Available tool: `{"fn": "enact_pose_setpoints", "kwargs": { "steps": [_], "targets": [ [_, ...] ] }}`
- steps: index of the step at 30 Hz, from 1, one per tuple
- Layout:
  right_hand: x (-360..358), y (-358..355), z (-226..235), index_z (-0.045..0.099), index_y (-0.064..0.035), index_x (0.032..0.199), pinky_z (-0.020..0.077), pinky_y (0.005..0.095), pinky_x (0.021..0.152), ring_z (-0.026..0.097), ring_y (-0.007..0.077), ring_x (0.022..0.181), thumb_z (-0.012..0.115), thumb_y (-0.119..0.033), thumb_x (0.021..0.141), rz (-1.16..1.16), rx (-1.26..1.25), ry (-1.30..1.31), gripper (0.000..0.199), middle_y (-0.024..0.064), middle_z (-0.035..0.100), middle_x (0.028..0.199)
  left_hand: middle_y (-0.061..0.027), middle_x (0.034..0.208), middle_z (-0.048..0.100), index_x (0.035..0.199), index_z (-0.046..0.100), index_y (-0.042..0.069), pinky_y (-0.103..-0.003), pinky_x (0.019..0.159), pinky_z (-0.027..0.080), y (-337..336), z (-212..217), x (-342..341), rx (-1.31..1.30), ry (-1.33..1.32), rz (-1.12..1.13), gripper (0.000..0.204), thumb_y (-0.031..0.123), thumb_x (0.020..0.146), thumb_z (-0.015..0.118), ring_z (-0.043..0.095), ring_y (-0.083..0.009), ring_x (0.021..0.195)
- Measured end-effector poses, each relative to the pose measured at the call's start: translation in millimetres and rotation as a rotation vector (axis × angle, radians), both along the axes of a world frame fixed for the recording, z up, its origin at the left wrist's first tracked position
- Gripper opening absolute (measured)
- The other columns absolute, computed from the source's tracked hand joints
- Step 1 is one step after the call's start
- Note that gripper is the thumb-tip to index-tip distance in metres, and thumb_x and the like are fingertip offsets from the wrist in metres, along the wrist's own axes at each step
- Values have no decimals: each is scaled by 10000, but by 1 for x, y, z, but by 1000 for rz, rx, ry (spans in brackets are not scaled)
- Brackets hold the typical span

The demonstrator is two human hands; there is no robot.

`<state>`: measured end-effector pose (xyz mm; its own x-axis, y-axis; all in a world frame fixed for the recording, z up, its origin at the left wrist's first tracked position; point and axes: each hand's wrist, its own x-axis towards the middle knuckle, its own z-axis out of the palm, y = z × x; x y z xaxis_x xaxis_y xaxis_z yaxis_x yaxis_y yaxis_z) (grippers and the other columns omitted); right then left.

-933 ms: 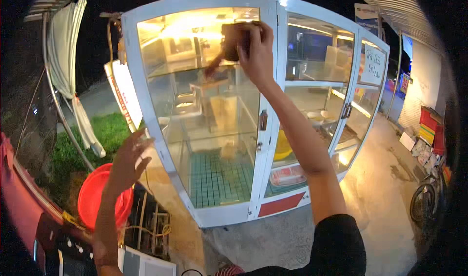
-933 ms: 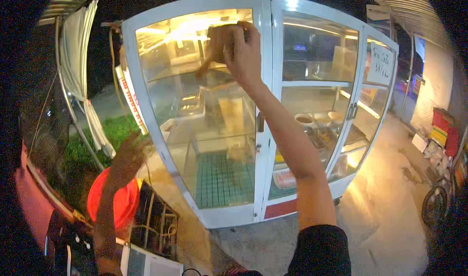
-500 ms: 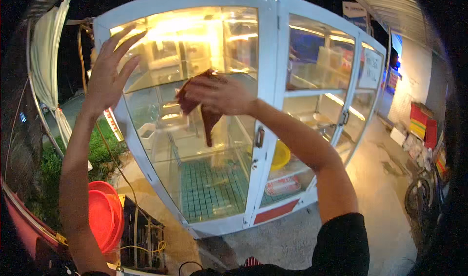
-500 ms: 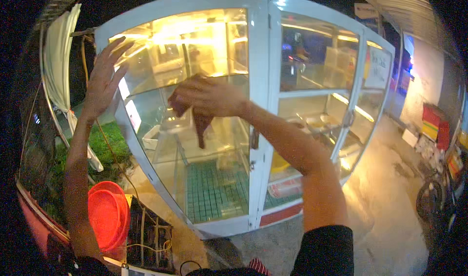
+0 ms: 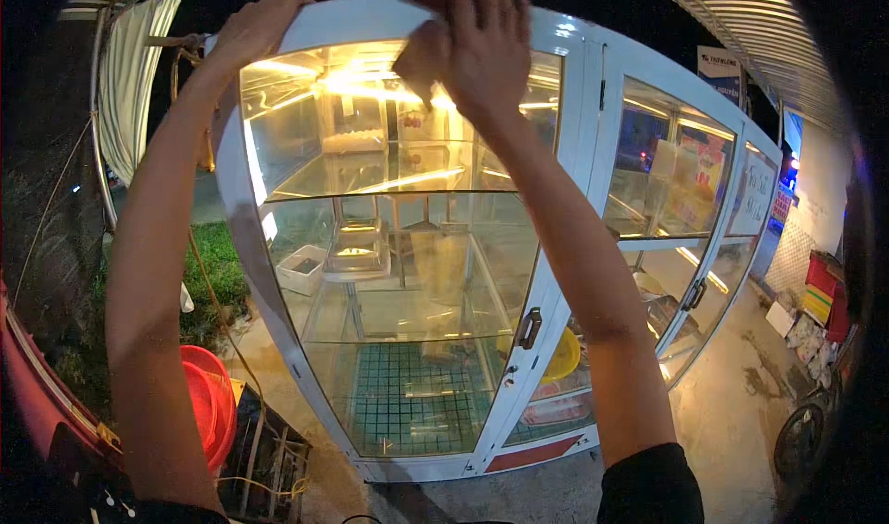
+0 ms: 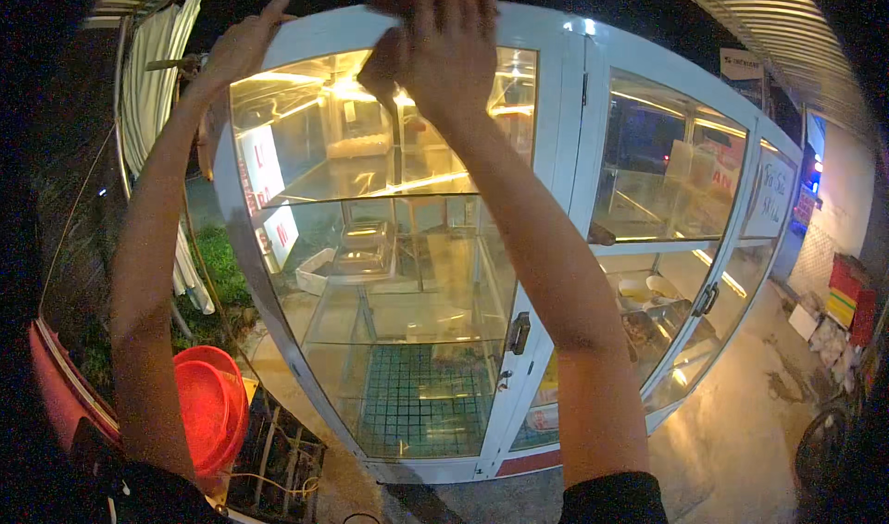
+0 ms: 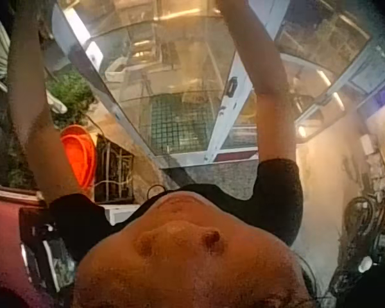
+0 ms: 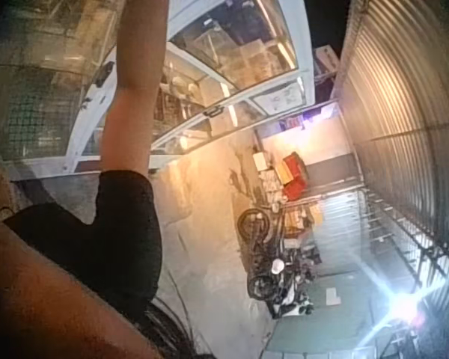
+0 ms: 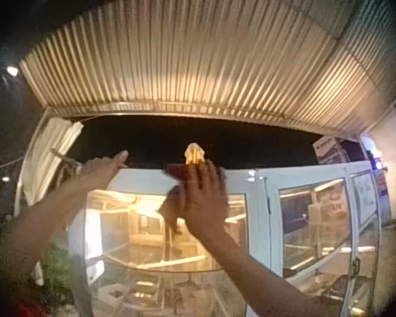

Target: Cleaning the glass panels of a food display case and organizing containers inside.

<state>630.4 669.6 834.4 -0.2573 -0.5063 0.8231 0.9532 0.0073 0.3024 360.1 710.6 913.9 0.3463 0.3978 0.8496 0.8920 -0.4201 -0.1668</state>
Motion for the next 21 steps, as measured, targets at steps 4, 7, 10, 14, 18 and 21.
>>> {"fn": "enact_pose_setpoints", "kwargs": {
  "steps": [4, 7, 10, 14, 18, 21],
  "targets": [
    [-54, -17, 2, 460, 44, 1239, 272, 465, 1043, 417, 358, 1201, 491, -280, 872, 74, -151, -87, 490, 209, 479, 1260, -82, 1146, 601, 1216, 514, 31, -344, 924, 422, 8, 17, -25, -849, -324, -945, 507, 422, 894, 516, 562, -219, 1046],
    [-72, -7, -1, 462, 71, 1218, 281, 465, 1037, 421, 366, 1194, 485, -257, 865, 83, -137, -169, 482, 233, 480, 1245, -155, 1345, 413, 1226, 519, -2, -436, 1096, 182, -51, -9, 16, -523, -521, -604, 826, 694, 856, 269, 241, -257, 1326],
    [-108, 2, -11, 458, 85, 1207, 277, 465, 1045, 419, 378, 1194, 485, -263, 852, 153, -145, -245, 498, 259, 476, 1233, -192, 1225, 502, 1190, 537, -21, -443, 1004, 344, -47, -9, 7, -520, -394, -725, 795, 667, 869, 303, 460, -279, 1163],
    [-141, 32, -56, 550, 6, 1115, 291, 463, 1027, 435, 317, 1170, 574, -309, 758, 188, -290, -404, 477, 169, 515, 1190, -224, 1205, 506, 1165, 538, -62, -417, 1024, 329, -54, -11, 17, -454, -393, -548, 838, 683, 857, 306, 502, -333, 1111],
    [-152, 8, -151, 529, -23, 1184, 240, 418, 1082, 377, 253, 1260, 597, -291, 724, 303, -523, -644, 537, 104, 478, 1280, -235, 1077, 566, 1151, 550, -40, -431, 943, 349, -65, -13, 10, -233, -243, -259, 716, 581, 918, 282, 538, -328, 983],
    [-113, -5, -209, 511, -43, 1213, 224, 414, 1091, 370, 233, 1270, 575, -274, 725, -85, -663, -734, 544, 97, 473, 1293, -233, 761, 575, 1033, 575, -39, -444, 722, 373, -71, -10, 24, -342, -66, -93, 582, 445, 970, 257, 521, -297, 692]
  ]
}}
